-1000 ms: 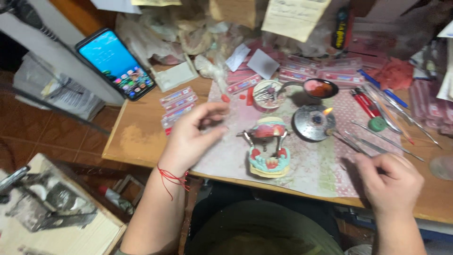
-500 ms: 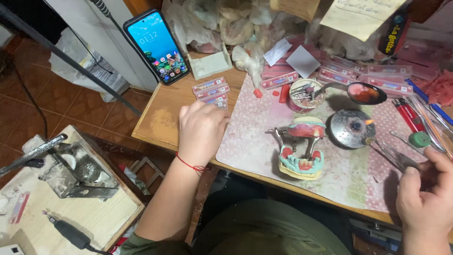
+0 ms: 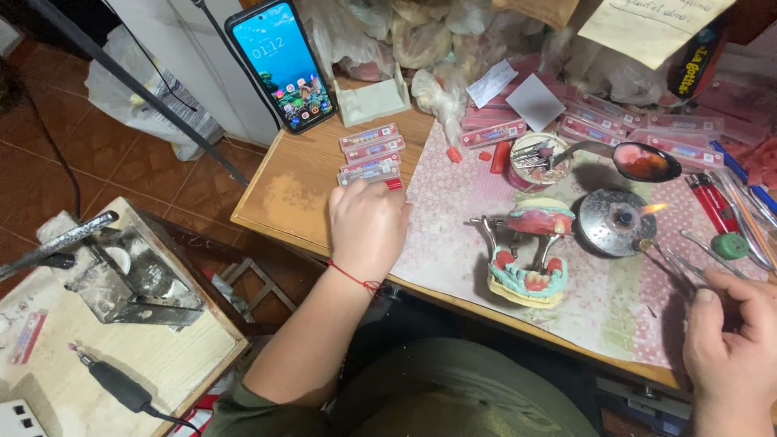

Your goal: The person works on a dental model mounted on an articulator, using a metal tool to scrape and shape the pink material. They also use their fingers to press and adjust the material on the model.

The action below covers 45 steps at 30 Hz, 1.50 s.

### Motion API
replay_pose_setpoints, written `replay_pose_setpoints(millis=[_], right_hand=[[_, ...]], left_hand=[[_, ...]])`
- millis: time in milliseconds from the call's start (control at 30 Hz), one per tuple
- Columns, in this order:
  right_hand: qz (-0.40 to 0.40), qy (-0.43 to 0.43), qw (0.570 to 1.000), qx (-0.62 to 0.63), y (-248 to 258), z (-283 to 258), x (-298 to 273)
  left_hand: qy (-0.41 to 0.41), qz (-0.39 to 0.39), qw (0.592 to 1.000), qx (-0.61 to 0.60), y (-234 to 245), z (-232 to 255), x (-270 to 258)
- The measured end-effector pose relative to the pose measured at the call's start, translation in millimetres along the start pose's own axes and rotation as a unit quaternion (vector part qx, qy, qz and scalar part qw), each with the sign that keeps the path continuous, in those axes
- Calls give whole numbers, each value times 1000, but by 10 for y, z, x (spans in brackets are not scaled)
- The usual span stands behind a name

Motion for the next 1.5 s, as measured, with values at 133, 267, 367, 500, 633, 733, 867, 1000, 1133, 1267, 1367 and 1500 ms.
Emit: replay_pose_setpoints(millis=[133, 267, 367, 500, 633, 733, 867, 1000, 1133, 1267, 1367, 1500], right_hand=[[-9, -1, 1000, -17, 37, -184, 35], [-8, 27, 999, -37, 53, -251, 41], [-4, 27, 999, -32, 53, -218, 23], [0, 62, 997, -50, 72, -321, 38], [3, 66, 996, -56, 74, -340, 46], [12, 87, 993, -73, 88, -402, 66], [15, 85, 993, -80, 100, -407, 71], [17, 84, 993, -77, 105, -383, 79], [17, 77, 993, -88, 122, -446, 87], [10, 58, 994, -91, 99, -399, 80], [11, 54, 994, -90, 86, -367, 77], [13, 49, 996, -72, 93, -415, 79]], left_hand=[[-24, 46, 999, 5, 26, 14, -19], [-39, 42, 998, -4, 6, 25, -48], [-51, 52, 997, 7, 35, 34, -52], [-69, 51, 996, 4, 55, 53, -63], [-71, 57, 996, -20, 144, 97, -46], [-91, 46, 992, -80, 257, 290, 16], [-154, -51, 962, -218, 78, 723, 9], [-172, -99, 962, -190, -144, 886, -22], [-183, -131, 954, -197, -310, 892, -55], [-178, -153, 953, -189, -385, 884, -88], [-177, -158, 954, -185, -417, 879, -101], [-179, -182, 948, -191, -487, 890, -115]])
Point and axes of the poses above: each hand's wrist, its own x-axis towards the middle knuckle, its own y-axis out of the back of the hand, z = x × y, the point moved 10 cm from there along x, towards the middle knuckle, and after that the axes turned 3 degrees about -x, right-handed, at the moved point
